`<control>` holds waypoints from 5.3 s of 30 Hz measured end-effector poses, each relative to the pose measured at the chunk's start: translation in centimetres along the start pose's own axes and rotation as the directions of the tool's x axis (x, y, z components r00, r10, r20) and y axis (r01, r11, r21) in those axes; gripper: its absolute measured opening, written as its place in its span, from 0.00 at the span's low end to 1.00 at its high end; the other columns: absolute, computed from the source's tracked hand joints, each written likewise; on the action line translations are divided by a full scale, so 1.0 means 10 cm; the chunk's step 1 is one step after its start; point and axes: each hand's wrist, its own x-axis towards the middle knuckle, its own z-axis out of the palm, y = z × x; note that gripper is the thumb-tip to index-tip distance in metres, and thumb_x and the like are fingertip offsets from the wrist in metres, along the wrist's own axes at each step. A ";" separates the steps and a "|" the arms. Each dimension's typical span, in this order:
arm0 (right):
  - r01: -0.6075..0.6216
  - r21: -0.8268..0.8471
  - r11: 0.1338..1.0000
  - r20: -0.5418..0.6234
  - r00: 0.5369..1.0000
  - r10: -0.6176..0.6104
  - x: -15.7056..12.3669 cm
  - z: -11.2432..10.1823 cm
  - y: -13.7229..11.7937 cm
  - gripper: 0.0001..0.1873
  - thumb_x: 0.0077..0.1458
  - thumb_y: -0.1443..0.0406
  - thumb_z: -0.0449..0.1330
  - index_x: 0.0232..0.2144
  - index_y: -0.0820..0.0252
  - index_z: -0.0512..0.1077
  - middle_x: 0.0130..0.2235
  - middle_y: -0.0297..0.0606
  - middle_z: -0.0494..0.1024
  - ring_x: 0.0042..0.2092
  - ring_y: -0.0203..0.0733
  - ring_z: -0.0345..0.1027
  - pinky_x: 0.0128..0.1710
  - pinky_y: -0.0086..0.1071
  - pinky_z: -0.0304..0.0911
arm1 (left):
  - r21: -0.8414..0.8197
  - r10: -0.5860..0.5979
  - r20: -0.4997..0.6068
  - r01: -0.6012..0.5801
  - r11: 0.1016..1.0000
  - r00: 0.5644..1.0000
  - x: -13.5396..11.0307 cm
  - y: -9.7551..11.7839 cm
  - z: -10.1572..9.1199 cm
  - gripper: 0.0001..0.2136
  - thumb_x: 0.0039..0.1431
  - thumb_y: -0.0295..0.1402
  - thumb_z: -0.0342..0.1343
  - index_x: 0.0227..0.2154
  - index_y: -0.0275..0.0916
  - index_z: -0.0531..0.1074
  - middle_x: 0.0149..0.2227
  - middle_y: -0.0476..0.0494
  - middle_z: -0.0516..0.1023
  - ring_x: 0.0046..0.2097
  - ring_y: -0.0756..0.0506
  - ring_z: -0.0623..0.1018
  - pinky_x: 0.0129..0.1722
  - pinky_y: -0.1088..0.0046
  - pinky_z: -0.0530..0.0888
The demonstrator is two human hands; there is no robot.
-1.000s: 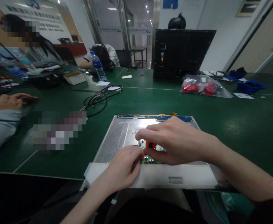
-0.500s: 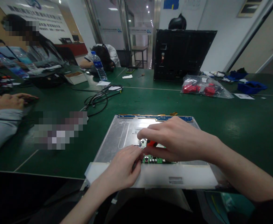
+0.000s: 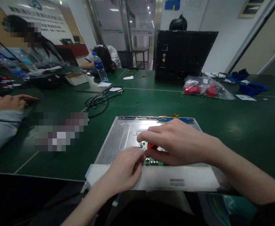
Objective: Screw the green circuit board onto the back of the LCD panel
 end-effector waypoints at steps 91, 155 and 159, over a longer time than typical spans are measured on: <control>0.000 0.010 1.000 -0.015 1.000 0.000 -0.01 0.00 -0.02 0.13 0.66 0.64 0.56 0.50 0.63 0.68 0.41 0.38 0.79 0.35 0.39 0.68 0.29 0.33 0.49 | -0.007 -0.028 0.011 0.028 1.000 1.000 -0.01 0.01 -0.01 0.04 0.59 0.28 0.49 0.31 0.41 0.67 0.33 0.44 0.74 0.35 0.42 0.74 0.35 0.65 0.71; -0.028 -0.016 0.999 -0.003 1.000 0.028 -0.01 -0.01 -0.03 0.10 0.65 0.64 0.56 0.48 0.60 0.69 0.38 0.38 0.80 0.32 0.37 0.67 0.29 0.33 0.47 | 0.015 -0.005 0.005 0.005 1.000 1.000 -0.02 0.01 0.00 0.03 0.58 0.28 0.48 0.30 0.42 0.63 0.31 0.45 0.72 0.33 0.43 0.72 0.33 0.66 0.66; -0.005 0.005 1.000 -0.011 1.000 0.005 -0.03 -0.02 -0.03 0.14 0.62 0.65 0.56 0.50 0.62 0.68 0.41 0.39 0.80 0.33 0.38 0.67 0.29 0.33 0.47 | 0.008 0.000 0.012 0.000 1.000 1.000 -0.01 0.02 -0.02 0.03 0.57 0.28 0.48 0.29 0.42 0.62 0.30 0.46 0.72 0.32 0.43 0.71 0.32 0.67 0.65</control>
